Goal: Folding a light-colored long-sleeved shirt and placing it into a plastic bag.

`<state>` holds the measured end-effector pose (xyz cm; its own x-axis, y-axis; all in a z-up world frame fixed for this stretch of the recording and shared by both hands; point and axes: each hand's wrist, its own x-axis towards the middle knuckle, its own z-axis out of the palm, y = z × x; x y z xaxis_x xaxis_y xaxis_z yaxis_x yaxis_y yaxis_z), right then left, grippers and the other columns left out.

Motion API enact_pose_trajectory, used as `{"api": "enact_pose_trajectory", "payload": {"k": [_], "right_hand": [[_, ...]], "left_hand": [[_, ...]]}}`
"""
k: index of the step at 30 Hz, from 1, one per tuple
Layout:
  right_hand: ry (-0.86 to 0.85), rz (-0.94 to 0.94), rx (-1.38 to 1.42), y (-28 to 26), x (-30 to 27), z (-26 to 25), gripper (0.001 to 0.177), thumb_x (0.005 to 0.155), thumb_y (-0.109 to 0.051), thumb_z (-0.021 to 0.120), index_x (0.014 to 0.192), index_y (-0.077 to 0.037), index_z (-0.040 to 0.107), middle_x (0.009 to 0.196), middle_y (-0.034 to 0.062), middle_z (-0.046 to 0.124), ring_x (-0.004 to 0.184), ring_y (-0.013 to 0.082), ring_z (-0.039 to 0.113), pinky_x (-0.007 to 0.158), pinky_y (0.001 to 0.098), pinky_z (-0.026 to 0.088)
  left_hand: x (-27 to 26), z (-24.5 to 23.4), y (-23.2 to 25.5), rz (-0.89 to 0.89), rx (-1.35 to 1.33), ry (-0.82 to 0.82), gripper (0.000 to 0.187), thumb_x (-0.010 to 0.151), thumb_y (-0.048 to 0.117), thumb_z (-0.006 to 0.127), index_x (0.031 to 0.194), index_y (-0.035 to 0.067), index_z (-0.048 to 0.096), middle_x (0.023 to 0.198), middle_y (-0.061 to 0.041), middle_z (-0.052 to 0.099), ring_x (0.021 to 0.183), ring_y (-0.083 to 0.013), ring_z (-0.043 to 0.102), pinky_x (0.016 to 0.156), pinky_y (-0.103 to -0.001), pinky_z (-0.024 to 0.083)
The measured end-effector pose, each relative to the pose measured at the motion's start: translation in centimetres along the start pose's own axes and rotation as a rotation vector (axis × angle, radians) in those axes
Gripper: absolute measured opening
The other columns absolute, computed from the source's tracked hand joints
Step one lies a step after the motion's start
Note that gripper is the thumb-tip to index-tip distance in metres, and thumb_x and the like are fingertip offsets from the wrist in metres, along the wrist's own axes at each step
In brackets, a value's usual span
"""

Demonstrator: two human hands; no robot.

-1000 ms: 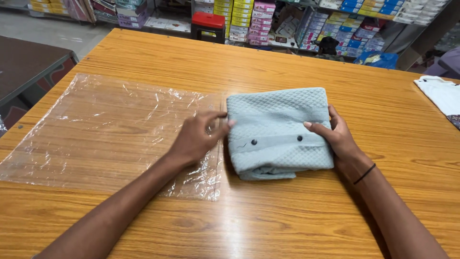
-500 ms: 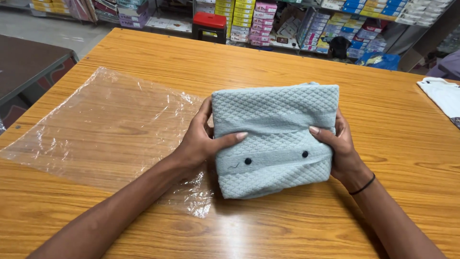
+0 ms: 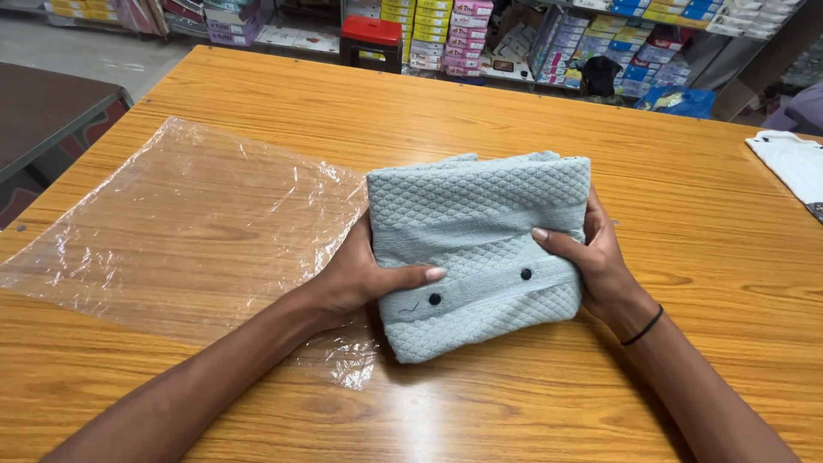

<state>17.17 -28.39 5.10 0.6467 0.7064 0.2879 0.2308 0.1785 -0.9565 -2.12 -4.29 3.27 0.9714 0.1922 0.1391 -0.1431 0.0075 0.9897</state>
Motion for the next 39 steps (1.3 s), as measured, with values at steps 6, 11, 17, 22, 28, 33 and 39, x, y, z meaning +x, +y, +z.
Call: {"api": "enact_pose_trajectory", "payload": {"k": [6, 11, 17, 22, 28, 33, 39], "right_hand": [[-0.277, 0.323, 0.147, 2.2, 0.2, -3.1, 0.086, 0.072, -0.02, 0.078, 0.145, 0.003, 0.038, 0.124, 0.0262, 0.059, 0.118, 0.0365, 0.065, 0.096, 0.0496, 0.061], [-0.318, 0.372, -0.049, 2.8, -0.1, -4.4, 0.086, 0.072, -0.02, 0.079, 0.146, 0.005, 0.044, 0.132, 0.0267, 0.061, 0.124, 0.0344, 0.061, 0.101, 0.0474, 0.056], [-0.278, 0.235, 0.029, 1.9, -0.6, -3.6, 0.069, 0.075, -0.002, 0.076, 0.139, 0.005, 0.053, 0.128, 0.0223, 0.066, 0.122, 0.032, 0.063, 0.099, 0.0473, 0.056], [-0.266, 0.237, 0.076, 2.8, -0.5, -4.3, 0.059, 0.076, 0.008, 0.073, 0.134, 0.005, 0.058, 0.125, 0.0217, 0.068, 0.12, 0.0308, 0.065, 0.099, 0.0466, 0.058], [-0.303, 0.196, 0.084, 4.6, -0.2, -6.1, 0.055, 0.078, 0.007, 0.074, 0.13, 0.007, 0.059, 0.127, 0.0217, 0.068, 0.121, 0.0307, 0.066, 0.101, 0.0454, 0.058], [-0.359, 0.112, 0.16, 4.5, -0.1, -6.2, 0.051, 0.084, 0.004, 0.072, 0.134, 0.005, 0.059, 0.125, 0.0227, 0.069, 0.114, 0.0309, 0.071, 0.093, 0.0475, 0.061], [-0.422, 0.21, 0.187, 4.0, -0.4, -6.0, 0.065, 0.093, -0.011, 0.07, 0.152, 0.0, 0.046, 0.146, 0.0152, 0.059, 0.129, 0.021, 0.061, 0.107, 0.0359, 0.053]], "left_hand": [[0.0, -0.2, -0.1, 0.048, 0.021, 0.046, 0.103, 0.064, 0.032, 0.09, 0.146, 0.004, 0.034, 0.129, -0.019, 0.059, 0.126, -0.0336, 0.061, 0.108, -0.046, 0.055], [0.2, -0.7, -0.4, 0.018, -0.014, 0.007, 0.081, 0.07, 0.018, 0.088, 0.137, 0.003, 0.046, 0.124, -0.015, 0.065, 0.121, -0.0297, 0.066, 0.108, -0.043, 0.057], [0.8, -2.3, -1.1, 0.026, -0.012, -0.12, 0.067, 0.076, 0.005, 0.082, 0.135, 0.005, 0.051, 0.131, -0.012, 0.067, 0.129, -0.0264, 0.064, 0.111, -0.04, 0.05], [1.3, -3.2, -2.6, 0.084, 0.044, -0.19, 0.066, 0.08, 0.003, 0.08, 0.139, 0.004, 0.048, 0.135, -0.013, 0.065, 0.132, -0.0263, 0.062, 0.115, -0.038, 0.048], [1.4, -3.2, -3.1, 0.132, -0.027, -0.195, 0.065, 0.082, 0.0, 0.077, 0.141, 0.003, 0.049, 0.138, -0.014, 0.063, 0.132, -0.0258, 0.06, 0.115, -0.038, 0.051], [1.5, -3.3, -3.7, 0.154, 0.007, -0.207, 0.057, 0.083, 0.001, 0.077, 0.135, 0.002, 0.055, 0.132, -0.012, 0.068, 0.127, -0.0221, 0.065, 0.109, -0.037, 0.052], [-0.4, -1.0, 1.3, 0.233, -0.119, -0.318, 0.048, 0.092, -0.001, 0.071, 0.139, 0.0, 0.063, 0.134, -0.016, 0.071, 0.118, -0.0205, 0.07, 0.111, -0.036, 0.056]]}}
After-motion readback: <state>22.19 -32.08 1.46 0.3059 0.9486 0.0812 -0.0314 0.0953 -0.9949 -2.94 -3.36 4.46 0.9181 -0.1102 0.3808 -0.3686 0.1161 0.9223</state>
